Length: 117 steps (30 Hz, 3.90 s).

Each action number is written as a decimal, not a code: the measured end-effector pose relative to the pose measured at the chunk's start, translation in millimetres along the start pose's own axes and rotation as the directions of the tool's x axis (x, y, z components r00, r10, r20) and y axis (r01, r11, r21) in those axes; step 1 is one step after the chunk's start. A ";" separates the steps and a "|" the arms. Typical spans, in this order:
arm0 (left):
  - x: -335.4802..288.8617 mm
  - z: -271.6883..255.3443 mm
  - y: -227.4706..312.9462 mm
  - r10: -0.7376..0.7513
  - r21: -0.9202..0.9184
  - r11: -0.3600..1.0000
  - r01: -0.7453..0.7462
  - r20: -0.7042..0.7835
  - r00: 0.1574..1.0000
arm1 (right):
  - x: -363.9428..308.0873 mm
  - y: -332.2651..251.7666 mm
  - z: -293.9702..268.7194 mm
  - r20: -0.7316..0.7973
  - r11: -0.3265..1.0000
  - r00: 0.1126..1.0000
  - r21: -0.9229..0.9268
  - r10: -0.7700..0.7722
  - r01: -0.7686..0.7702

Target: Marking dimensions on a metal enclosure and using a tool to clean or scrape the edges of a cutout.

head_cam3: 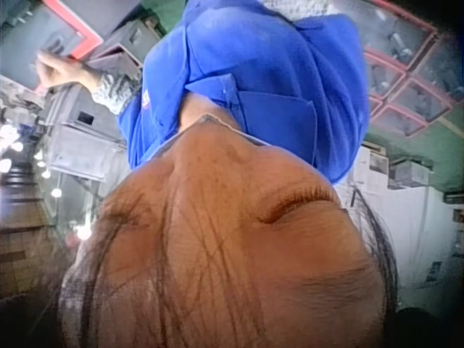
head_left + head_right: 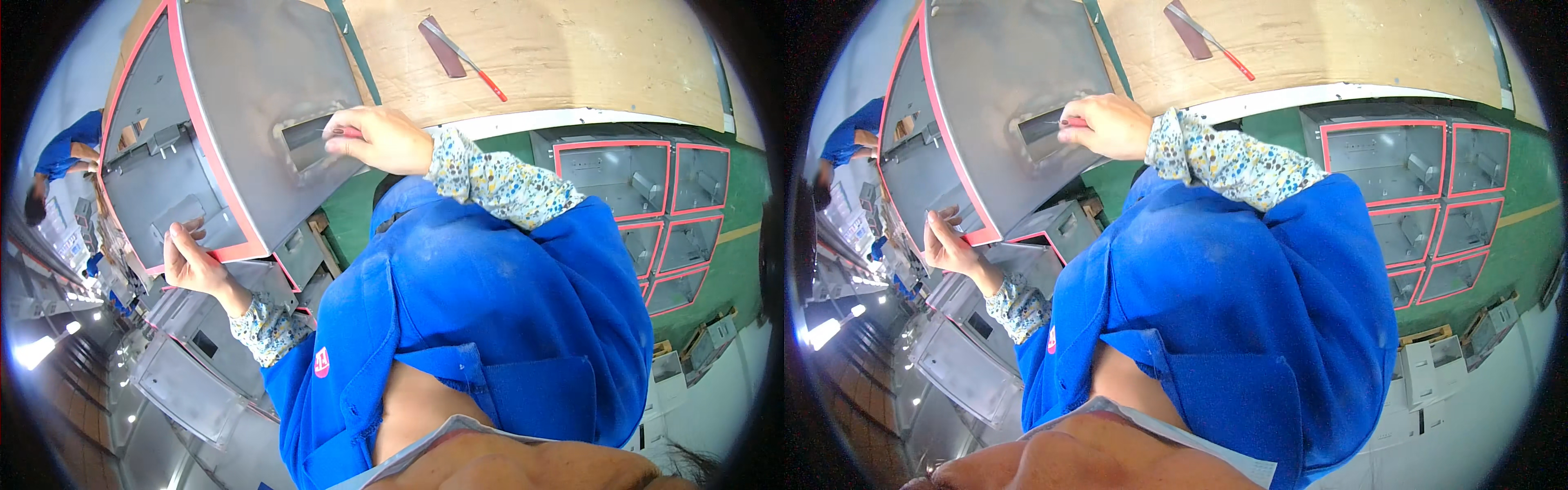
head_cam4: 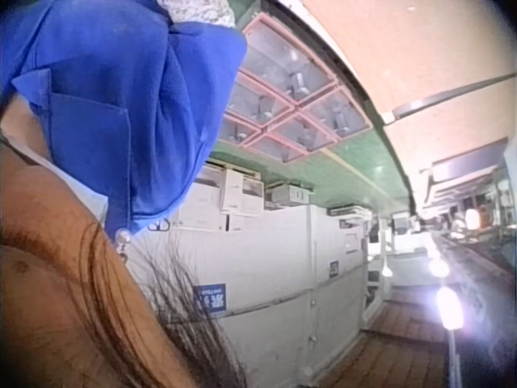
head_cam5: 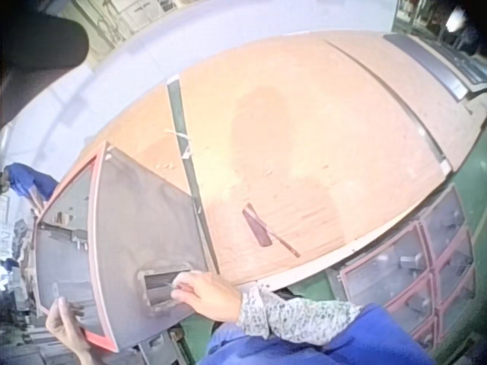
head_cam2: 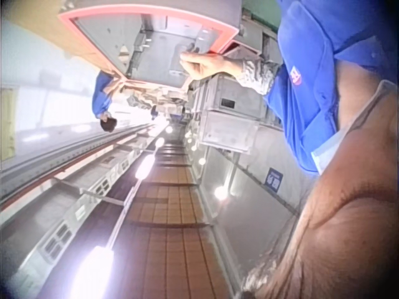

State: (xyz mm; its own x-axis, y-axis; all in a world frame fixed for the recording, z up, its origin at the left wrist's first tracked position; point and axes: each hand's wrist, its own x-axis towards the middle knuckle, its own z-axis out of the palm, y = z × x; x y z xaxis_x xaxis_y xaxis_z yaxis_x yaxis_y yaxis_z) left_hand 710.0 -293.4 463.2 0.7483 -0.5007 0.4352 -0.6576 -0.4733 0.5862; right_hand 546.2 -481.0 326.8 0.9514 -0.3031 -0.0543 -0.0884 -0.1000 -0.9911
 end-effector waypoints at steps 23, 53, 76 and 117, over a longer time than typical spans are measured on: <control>-1.4 0.7 0.1 0.008 -0.034 0.999 -0.008 0.003 1.000 | 45.7 -41.7 -25.6 0.519 0.850 0.803 0.243 0.293 -0.468; -0.6 0.8 1.1 0.022 -0.024 0.999 -0.023 -0.013 1.000 | 47.0 -41.4 -17.3 0.701 0.956 0.707 0.137 0.091 -0.258; -0.9 1.6 0.6 0.009 -0.029 1.000 -0.010 -0.024 1.000 | -1.2 -43.3 1.7 0.366 0.422 0.927 0.830 0.081 -0.364; 1.7 -2.4 -6.2 0.055 -0.003 0.999 -0.055 -0.005 0.998 | 42.1 66.9 11.6 -0.238 0.881 0.901 -0.404 -0.362 0.247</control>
State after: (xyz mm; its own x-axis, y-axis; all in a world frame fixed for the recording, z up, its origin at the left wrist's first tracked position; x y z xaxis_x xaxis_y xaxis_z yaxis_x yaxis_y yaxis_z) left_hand 715.6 -289.5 462.0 0.7116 -0.5225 0.4697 -0.6972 -0.4431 0.5635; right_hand 583.8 -489.5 256.7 0.8194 -0.4622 0.3390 0.0382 -0.5461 -0.8369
